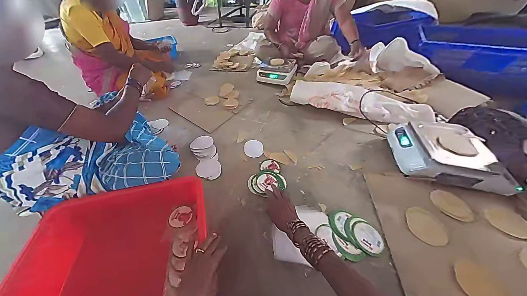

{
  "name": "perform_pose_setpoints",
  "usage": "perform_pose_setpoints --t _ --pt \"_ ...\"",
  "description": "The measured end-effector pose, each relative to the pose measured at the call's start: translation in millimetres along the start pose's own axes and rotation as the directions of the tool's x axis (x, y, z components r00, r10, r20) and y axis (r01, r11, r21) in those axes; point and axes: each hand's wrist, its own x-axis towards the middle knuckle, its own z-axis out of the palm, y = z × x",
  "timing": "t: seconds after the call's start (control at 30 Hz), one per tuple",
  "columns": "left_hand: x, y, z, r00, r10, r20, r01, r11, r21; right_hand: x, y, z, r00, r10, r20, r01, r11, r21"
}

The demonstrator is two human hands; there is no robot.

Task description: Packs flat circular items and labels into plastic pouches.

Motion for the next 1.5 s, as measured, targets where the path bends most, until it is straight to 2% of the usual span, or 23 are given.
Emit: perform_pose_setpoints --t 0.13,0.33,0.43,0.63,0.77,0.83,0.9,0.97,1.03,1.07,1.13,1.23,1.3,1.37,1.5 --pt "1.7 3.3 -4.8 0.998 -0.047 0.050 0.046 0.999 0.011 22.2 6.6 2.2 0.999 -0.038 0.025 0.040 0.998 -0.058" --pt "1.4 2.8 -3.8 1.000 -0.012 0.019 0.012 1.000 0.007 46.1 17.7 1.2 1.000 0.008 -0.007 -0.009 0.994 -0.110" --pt "1.6 1.7 -1.2 1.000 0.014 -0.012 -0.013 1.000 0.015 43.5 15.3 -7.4 0.999 0.012 0.039 -0.006 0.991 -0.135" --pt "2.5 -2.1 1.8 0.999 0.042 -0.013 -0.042 0.999 0.009 27.7 14.9 -30.4 0.993 0.118 0.027 -0.118 0.993 0.029" --pt "2.0 -5.2 2.7 0.998 0.055 -0.011 -0.055 0.998 0.003 6.5 33.1 -45.1 0.989 0.142 -0.038 -0.130 0.965 0.228" --pt "1.0 -6.5 2.3 0.997 0.074 -0.013 -0.075 0.997 -0.010 -15.2 54.8 -53.6 0.979 0.167 -0.121 -0.117 0.932 0.342" --pt "-0.1 -7.5 0.1 0.995 0.097 0.004 -0.097 0.995 -0.037 -43.9 88.9 -56.6 0.919 0.224 -0.325 -0.050 0.883 0.467" --pt "0.3 -9.1 -1.5 0.988 0.152 -0.021 -0.153 0.987 -0.042 -82.4 126.2 -65.3 0.783 0.320 -0.534 -0.030 0.876 0.481" --pt "0.3 -2.8 -6.9 0.987 0.159 0.006 -0.159 0.987 -0.038 -131.0 170.9 -76.8 0.635 0.386 -0.669 -0.147 0.910 0.387" --pt "0.6 0.2 -9.2 0.988 0.154 0.027 -0.153 0.988 -0.037 -156.5 195.1 -81.0 0.594 0.409 -0.693 -0.253 0.912 0.322" --pt "1.5 4.7 -14.9 0.986 0.146 0.078 -0.144 0.989 -0.036 -202.5 242.2 -82.7 0.578 0.485 -0.656 -0.465 0.857 0.223" --pt "2.5 1.4 -14.2 0.984 0.132 0.117 -0.129 0.991 -0.032 -250.1 303.5 -61.1 0.622 0.626 -0.471 -0.652 0.746 0.131" --pt "3.2 -3.5 -9.8 0.983 0.156 0.097 -0.154 0.988 -0.029 -265.2 327.8 -39.3 0.649 0.678 -0.345 -0.694 0.714 0.099" --pt "3.1 -5.1 -7.7 0.982 0.166 0.088 -0.164 0.986 -0.031 -271.5 339.3 -31.5 0.655 0.680 -0.329 -0.684 0.719 0.124" --pt "3.5 -9.7 -3.2 0.983 0.179 0.044 -0.177 0.982 -0.060 -270.7 350.3 -37.9 0.585 0.760 -0.283 -0.732 0.645 0.218"
